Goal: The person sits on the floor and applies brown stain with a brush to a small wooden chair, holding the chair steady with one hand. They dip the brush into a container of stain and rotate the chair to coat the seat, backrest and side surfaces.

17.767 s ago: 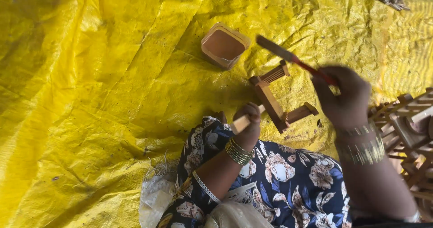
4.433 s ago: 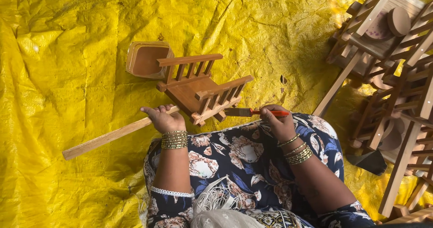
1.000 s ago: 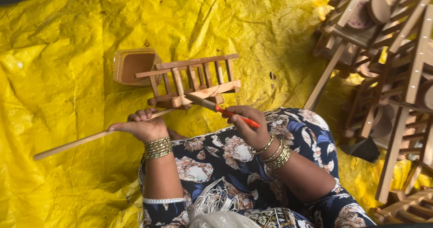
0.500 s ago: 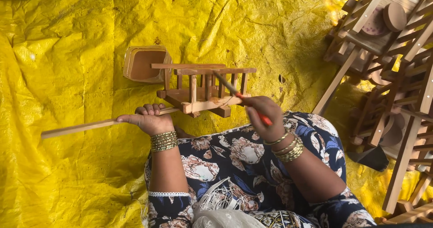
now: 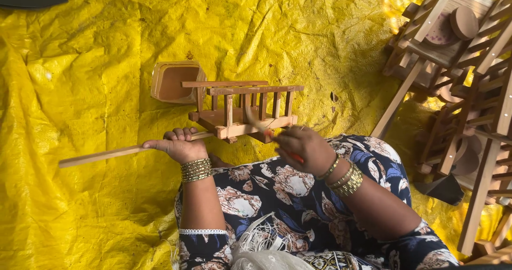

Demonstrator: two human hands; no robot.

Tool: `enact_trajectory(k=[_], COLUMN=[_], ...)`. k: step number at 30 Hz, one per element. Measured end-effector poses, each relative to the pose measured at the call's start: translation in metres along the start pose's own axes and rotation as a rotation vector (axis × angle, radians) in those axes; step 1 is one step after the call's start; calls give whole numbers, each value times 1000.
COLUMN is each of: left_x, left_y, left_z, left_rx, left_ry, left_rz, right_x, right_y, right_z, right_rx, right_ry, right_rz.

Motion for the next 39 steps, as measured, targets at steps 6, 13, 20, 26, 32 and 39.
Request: enact_trajectory(k=[6, 13, 20, 26, 32, 39], left_x=[1, 2, 3, 5, 3, 0], left_y=[-1, 2, 7, 1, 5, -1], left_z=[-4, -1, -6, 1, -3, 5], left_rx=[10, 20, 11, 8, 5, 14], left_ry=[-23, -9, -46, -17, -46, -27], left_rz=[-22, -34, -55, -7, -26, 17], right_x=[3, -16, -6, 0, 32, 92], right_y=[-25, -19, -35, -11, 20, 70], right_z=[-1, -32, -10, -26, 30, 138], right_rx=[-295, -164, -261, -240, -696, -720], right_ry=[15, -146, -74, -129, 173, 736], right_rz=[-5, 80, 115, 73, 167, 46])
Point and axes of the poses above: each hand's wrist, its own x-axis away from the middle knuckle, its own y-axis out of the palm, z = x × y, the point moved 10 cm from there along -x, towards the middle knuckle, and after that the axes turned 11 degrees about x, right-handed, at the moved point
